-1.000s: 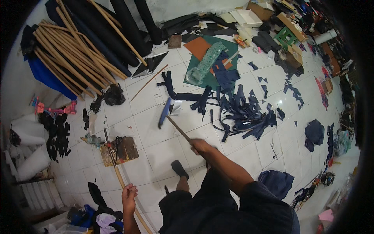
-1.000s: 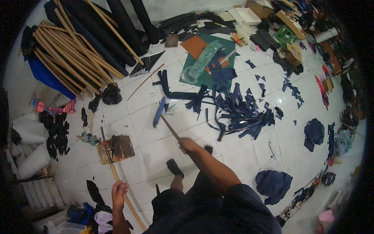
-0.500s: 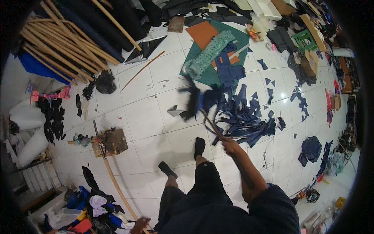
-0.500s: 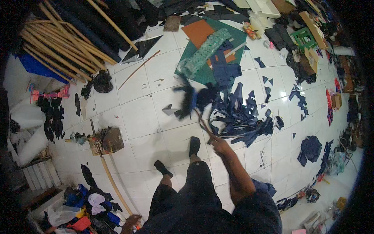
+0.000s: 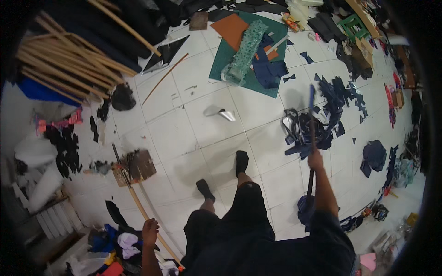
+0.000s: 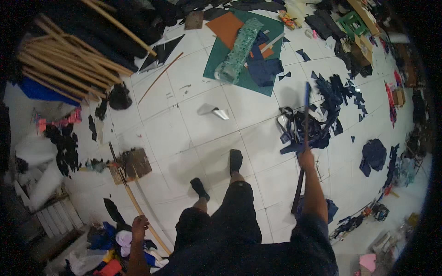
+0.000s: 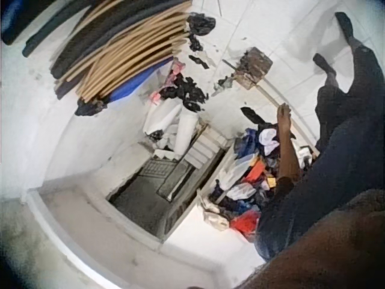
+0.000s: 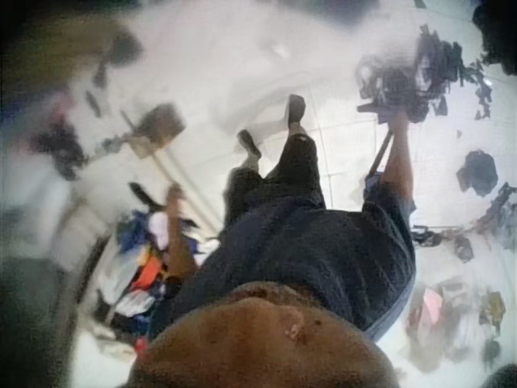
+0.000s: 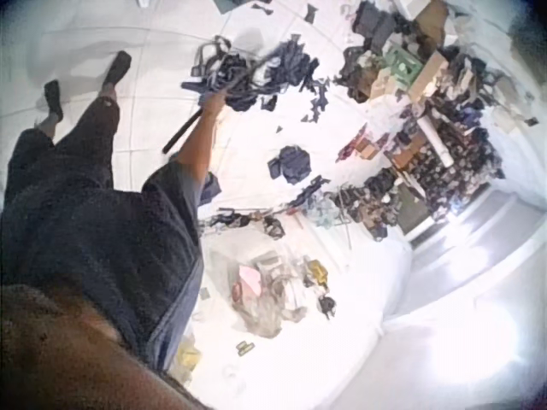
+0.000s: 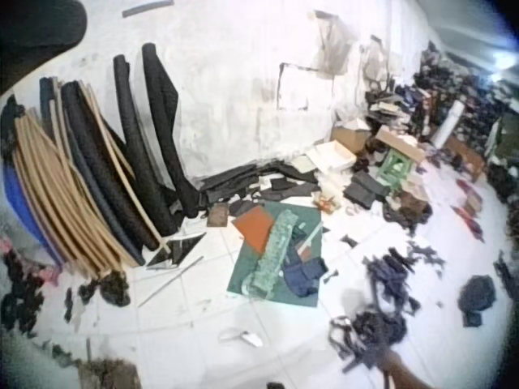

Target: The person handles a blue fabric strap and then sweeps various textile scraps into a pile on a tiled floor using a broom.

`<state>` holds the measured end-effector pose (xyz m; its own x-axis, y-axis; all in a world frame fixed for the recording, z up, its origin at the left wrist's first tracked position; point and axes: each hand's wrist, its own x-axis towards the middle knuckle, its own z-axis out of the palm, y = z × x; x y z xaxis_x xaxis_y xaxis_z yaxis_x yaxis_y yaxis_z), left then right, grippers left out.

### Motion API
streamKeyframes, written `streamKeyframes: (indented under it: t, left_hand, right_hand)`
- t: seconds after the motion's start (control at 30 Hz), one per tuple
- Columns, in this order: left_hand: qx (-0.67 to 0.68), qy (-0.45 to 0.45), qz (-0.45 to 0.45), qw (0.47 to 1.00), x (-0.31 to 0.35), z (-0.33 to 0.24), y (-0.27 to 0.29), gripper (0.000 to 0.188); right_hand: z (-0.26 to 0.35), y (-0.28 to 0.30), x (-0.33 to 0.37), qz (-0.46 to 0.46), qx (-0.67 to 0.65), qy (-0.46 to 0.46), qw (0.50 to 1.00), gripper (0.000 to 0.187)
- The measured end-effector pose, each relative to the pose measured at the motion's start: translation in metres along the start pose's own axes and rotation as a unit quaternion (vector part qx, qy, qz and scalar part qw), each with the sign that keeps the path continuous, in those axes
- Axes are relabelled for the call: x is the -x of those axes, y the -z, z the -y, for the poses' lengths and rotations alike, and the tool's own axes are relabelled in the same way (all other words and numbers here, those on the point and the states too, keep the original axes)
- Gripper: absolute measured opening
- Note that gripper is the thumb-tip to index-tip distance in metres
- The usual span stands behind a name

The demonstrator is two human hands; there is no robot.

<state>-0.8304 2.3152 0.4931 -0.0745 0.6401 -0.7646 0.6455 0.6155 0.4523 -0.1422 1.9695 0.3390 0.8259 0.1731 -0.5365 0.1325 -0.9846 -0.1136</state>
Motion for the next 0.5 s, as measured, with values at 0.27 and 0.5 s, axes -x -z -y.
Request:
streamKeyframes:
  t: [0.27,0.5]
  left_hand:
    - [-0.128,0.081,0.13,0.98,-0.034,0.143,0.035,0.047]
    - [-0.085,-0.003,0.009,0.996,-0.049,0.104,0.126,0.038]
  right_hand:
    - [0.203,-0.076,0.266,0.292,-0.359,0.186,0.867,0.049]
    - [0.434,-0.248,0.276,0.401,-0.395,0.17,0.809,0.038]
